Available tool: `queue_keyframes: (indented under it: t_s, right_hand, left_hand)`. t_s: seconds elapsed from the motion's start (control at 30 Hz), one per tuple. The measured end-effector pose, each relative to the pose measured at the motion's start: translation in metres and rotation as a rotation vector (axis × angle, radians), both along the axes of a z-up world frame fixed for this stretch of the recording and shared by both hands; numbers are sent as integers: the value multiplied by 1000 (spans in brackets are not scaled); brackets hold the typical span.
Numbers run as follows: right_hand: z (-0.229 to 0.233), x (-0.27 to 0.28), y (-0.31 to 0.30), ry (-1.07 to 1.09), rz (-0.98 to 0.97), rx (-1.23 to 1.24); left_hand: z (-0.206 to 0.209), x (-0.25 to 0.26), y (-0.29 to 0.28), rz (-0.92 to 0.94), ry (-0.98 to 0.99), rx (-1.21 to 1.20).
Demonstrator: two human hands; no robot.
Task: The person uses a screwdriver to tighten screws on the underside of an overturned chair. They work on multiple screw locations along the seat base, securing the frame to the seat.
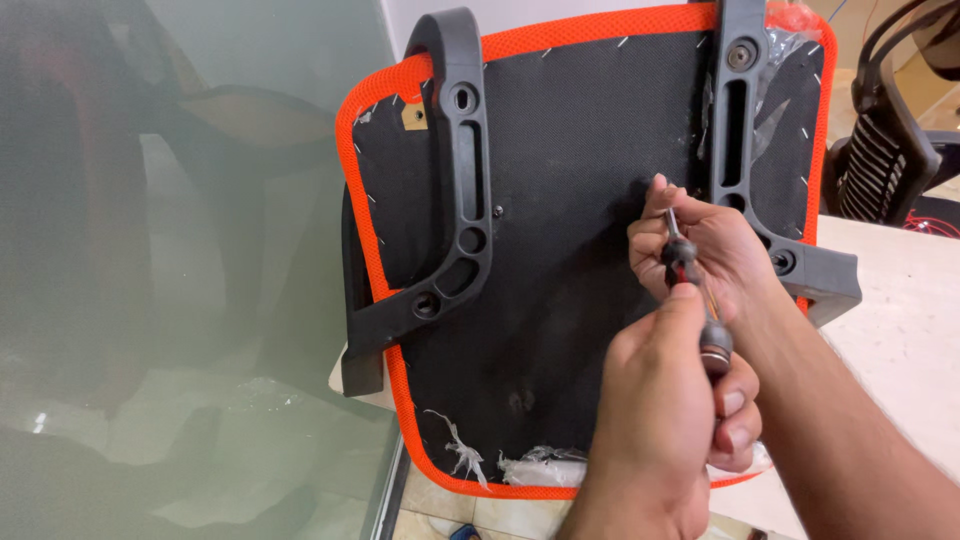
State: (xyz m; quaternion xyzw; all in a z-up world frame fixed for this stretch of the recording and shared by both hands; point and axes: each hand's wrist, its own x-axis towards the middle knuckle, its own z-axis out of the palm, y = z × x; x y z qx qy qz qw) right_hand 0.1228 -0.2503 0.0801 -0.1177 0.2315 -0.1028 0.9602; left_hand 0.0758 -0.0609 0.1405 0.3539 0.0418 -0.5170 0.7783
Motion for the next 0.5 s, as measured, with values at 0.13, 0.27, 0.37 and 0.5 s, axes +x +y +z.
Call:
queue_keyframes:
  t_s: [0.13,0.27,0.37,0.5]
  right_hand:
    - [3,-2,-3,27,80,0]
    - [3,-2,-4,65,55,-34]
    - [3,-2,-3,61,76,-64]
    - [2,-1,-1,-8,59,-57]
  left_hand:
    - [6,-11,-7,139,-721,263]
    - [4,-16,-3,-33,-864,445]
    - [-2,-16,-3,128,-880,334]
    - [-16,-11,-1,-2,144,-435]
